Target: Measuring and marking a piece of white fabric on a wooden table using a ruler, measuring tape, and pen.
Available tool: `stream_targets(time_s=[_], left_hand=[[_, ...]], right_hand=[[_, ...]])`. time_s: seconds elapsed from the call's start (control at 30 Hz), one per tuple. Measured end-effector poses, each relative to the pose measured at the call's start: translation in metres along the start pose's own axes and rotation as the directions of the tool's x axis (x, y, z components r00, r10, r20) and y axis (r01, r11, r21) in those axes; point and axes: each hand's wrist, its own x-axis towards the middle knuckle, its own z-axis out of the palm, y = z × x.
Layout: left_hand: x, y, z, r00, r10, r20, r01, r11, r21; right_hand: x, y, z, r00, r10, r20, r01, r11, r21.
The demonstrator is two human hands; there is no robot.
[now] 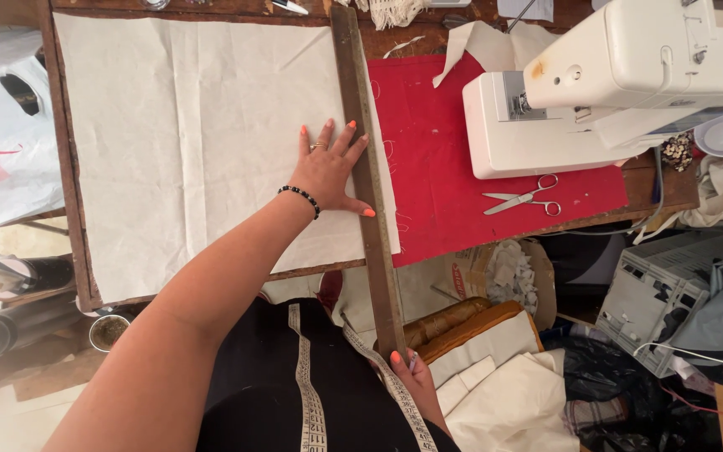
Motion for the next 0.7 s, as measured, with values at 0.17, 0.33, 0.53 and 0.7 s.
stream_targets(time_s=[0.17,0.33,0.53,0.7], left_hand=[[-0.002,0.001,-0.004,1.000,0.004,0.019,-0.004,1.000,0.014],[-0.007,0.005,-0.016,0.998,-0.009,0.067,0.006,0.999,0.041],[-0.007,0.003,-0.013,0.999,-0.011,0.047,0.009,0.999,0.046],[-0.018,0.007,-0.021,0.998,-0.052,0.043,0.051,0.998,0.022]], right_hand=[[0.003,-0.001,-0.015,0.999,-0.048,0.012,0.049,0.993,-0.110],[-0.007,-0.072,-0.018,0.982,-0.103,-0.161,0.007,0.860,-0.510],[0.015,-0.144,-0.007,0.912,-0.344,-0.223,0.210,0.860,-0.465],[0.082,-0.207,0.003,0.604,-0.794,-0.075,0.661,0.551,-0.510]])
